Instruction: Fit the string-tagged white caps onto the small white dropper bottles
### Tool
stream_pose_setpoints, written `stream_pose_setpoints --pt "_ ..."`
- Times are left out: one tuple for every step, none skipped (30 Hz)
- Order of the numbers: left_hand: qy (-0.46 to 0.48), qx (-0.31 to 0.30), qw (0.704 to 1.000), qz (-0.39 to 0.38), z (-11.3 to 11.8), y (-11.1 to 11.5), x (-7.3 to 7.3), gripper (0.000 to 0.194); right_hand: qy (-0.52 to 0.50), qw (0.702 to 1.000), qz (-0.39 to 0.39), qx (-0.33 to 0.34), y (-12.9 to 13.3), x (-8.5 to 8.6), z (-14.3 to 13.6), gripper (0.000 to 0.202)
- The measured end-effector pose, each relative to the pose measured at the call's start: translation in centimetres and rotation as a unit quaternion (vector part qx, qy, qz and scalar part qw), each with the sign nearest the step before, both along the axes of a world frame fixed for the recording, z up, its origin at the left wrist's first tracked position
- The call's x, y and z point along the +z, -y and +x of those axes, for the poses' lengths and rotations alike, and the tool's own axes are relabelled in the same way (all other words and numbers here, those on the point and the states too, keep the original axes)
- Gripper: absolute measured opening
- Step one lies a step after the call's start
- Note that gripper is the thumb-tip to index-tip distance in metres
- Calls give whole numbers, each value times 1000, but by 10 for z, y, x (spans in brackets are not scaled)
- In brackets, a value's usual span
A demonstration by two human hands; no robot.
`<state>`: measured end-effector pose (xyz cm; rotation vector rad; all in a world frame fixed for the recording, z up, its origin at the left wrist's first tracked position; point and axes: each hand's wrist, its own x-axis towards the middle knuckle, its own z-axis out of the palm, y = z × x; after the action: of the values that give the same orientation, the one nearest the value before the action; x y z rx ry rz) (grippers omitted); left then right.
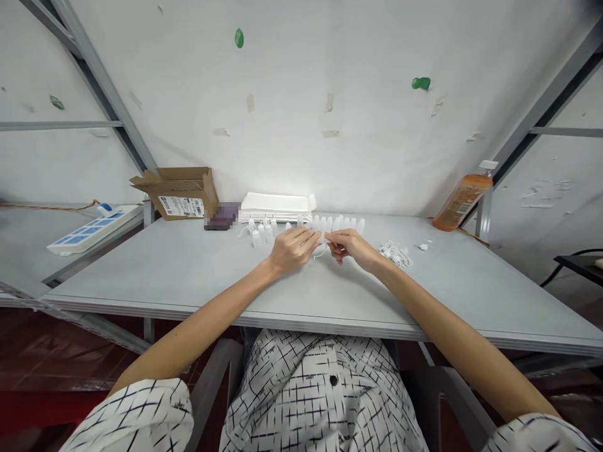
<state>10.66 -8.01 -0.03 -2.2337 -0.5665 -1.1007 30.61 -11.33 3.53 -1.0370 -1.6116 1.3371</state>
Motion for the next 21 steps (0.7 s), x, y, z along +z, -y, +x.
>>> stream_pose_setpoints --pt "2 -1 1000 -3 0 0 0 23 2 1000 1 -3 0 0 0 55" --pt "6 -3 1000 -5 0 -1 0 23 5 1000 6 -7 1 0 0 57" --pt "13 -6 1000 -6 0 -1 0 23 9 1000 12 -12 1 0 0 57" --pt "23 -8 1000 -7 0 -1 0 22 13 1000 19 -18 1 0 0 56" --pt "33 -8 999 -11 0 -2 0 21 17 999 24 -25 1 1 0 54" --pt "43 -6 999 -20 -1 -2 1 21 21 999 28 -33 1 1 0 52" --pt "51 -4 998 -33 -1 -2 2 20 24 998 31 -42 1 1 0 51" --pt "59 -2 997 -48 -2 -2 2 21 27 998 33 -51 0 1 0 49" --pt "66 0 996 -63 -2 -2 2 21 30 997 37 -60 0 1 1 48" --pt "74 0 994 -77 -3 -2 2 21 34 996 41 -68 -1 1 1 47" --pt "81 2 993 -88 -3 -2 2 21 39 995 46 -74 -1 1 1 46" --pt "88 5 991 -99 -4 -2 2 22 46 994 52 -79 -1 0 1 43" --pt "93 10 989 -111 -4 -2 1 22 53 993 62 -83 -2 -1 1 39" --pt "98 15 987 -124 -4 -2 1 22 59 991 77 -87 -2 -3 1 35" --pt "103 20 985 -138 -4 -2 1 22 69 988 100 -97 -2 -4 1 31" --pt "110 23 982 -153 -4 -2 2 22 86 981 134 -112 -2 -6 1 27" --pt "117 24 978 -169 -4 -2 3 22 111 968 182 -133 -2 -8 1 23" --pt "124 26 974 -185 -4 -2 3 24 140 948 239 -156 -2 -10 1 20" --pt "131 28 970 -201 -4 -1 4 26 169 923 298 -174 -2 -12 1 18" --pt "135 30 967 -216 -4 -1 5 28 194 897 352 -182 -2 -14 1 18" --pt "136 32 964 -228 -4 -1 6 29 210 876 395 -181 -2 -15 1 19"
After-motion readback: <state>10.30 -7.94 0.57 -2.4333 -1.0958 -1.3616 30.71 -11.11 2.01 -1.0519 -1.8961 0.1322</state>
